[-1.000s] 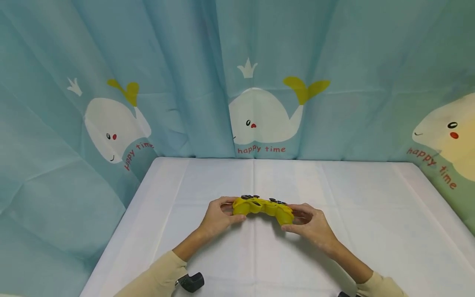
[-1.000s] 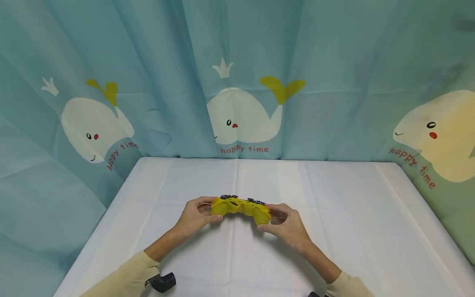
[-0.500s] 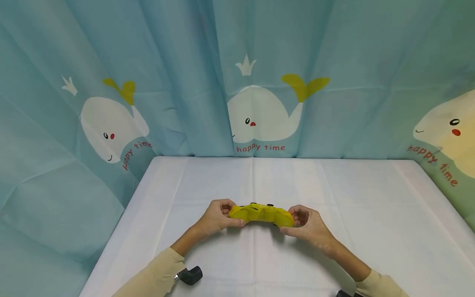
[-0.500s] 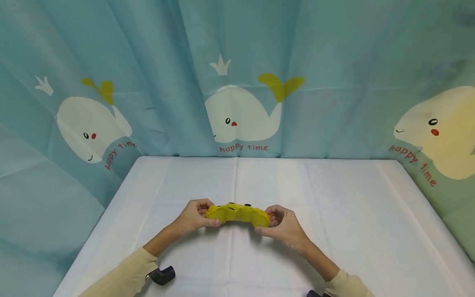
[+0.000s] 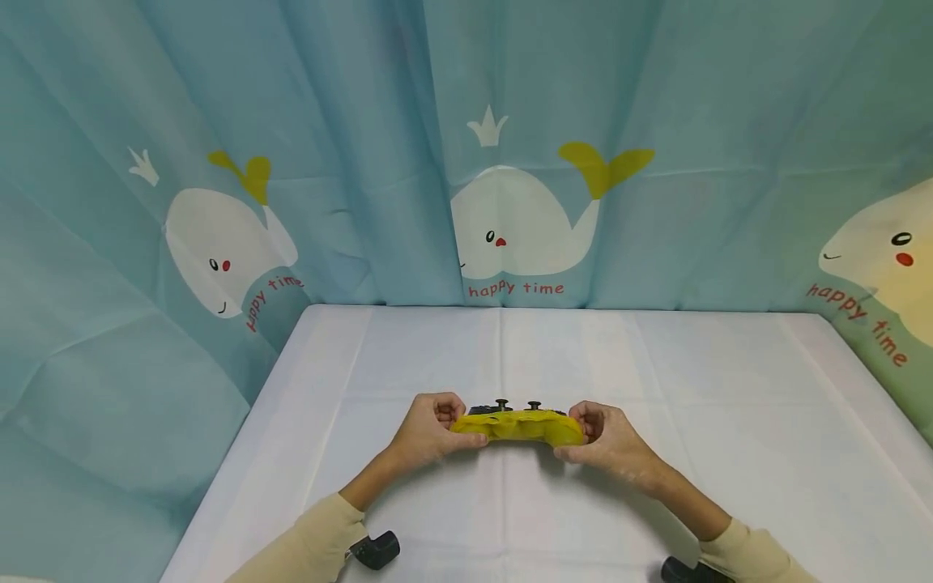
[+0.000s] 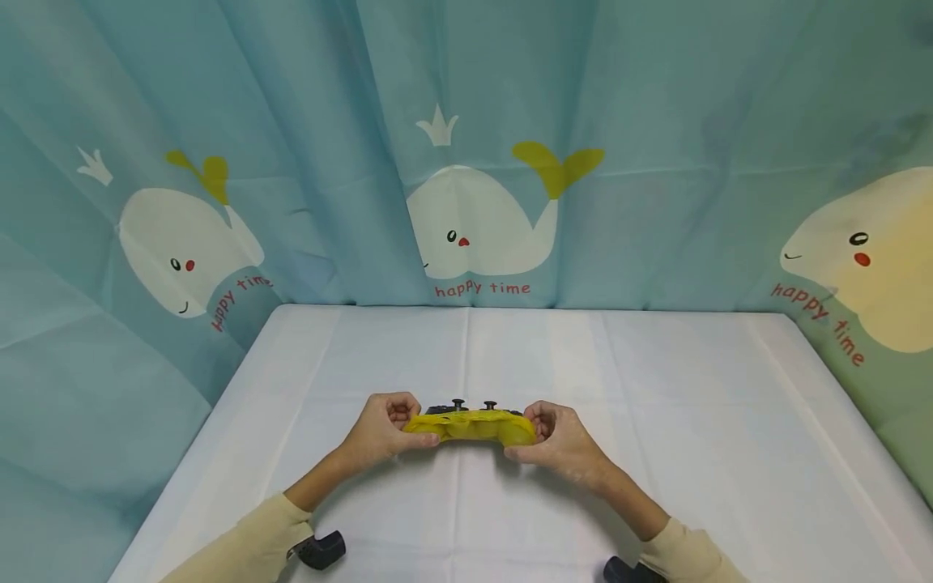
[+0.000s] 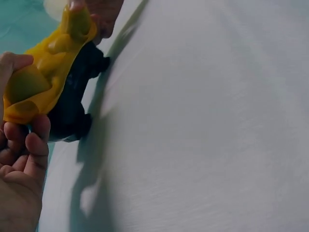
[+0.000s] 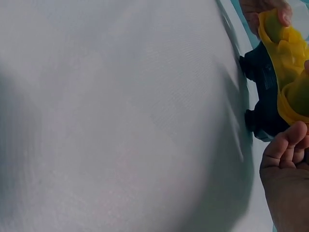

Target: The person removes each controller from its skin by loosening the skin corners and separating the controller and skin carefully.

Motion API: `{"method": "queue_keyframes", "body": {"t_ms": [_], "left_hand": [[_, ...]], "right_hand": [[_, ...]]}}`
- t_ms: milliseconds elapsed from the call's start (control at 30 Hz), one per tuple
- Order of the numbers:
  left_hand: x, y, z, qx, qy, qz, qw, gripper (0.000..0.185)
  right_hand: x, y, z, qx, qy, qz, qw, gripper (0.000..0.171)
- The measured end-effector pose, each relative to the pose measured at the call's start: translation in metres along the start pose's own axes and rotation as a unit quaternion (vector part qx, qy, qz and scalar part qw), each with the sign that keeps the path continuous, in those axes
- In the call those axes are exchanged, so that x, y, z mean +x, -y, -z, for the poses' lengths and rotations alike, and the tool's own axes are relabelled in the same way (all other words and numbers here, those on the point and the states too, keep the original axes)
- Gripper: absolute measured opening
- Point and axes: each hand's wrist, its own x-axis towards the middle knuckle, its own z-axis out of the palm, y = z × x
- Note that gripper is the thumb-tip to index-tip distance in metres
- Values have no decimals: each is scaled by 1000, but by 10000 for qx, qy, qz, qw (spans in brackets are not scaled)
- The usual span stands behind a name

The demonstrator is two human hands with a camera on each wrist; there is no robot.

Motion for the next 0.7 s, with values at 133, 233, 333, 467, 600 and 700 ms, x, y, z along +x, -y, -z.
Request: {"method": "queue_keyframes", "body": {"t_ms": [133,233,333,467,600,700], "left_hand": [[-5,2,-3,357,-87,-303,9989,42],[-7,4,-4,490,-108,-502,9975,41],[-7,5,-6,538,-81,-598,9967,40],[-5,7,-6,554,-13,-660,9963,34],[-4,8,-6,567,66,-627,9964,34],[-2,9,-5,571,137,-531,9969,36]], "right_hand": [[0,-2,1,-219,195,240,9993,38],[-1,-3,1,-352,227,438,9982,37],[-3,-5,0,-417,97,612,9972,38],[-6,-6,-3,-348,-192,831,9957,40],[-8,-5,-6,-253,-468,1029,9933,41],[-8,-6,-7,-271,-628,1169,9908,42]]}}
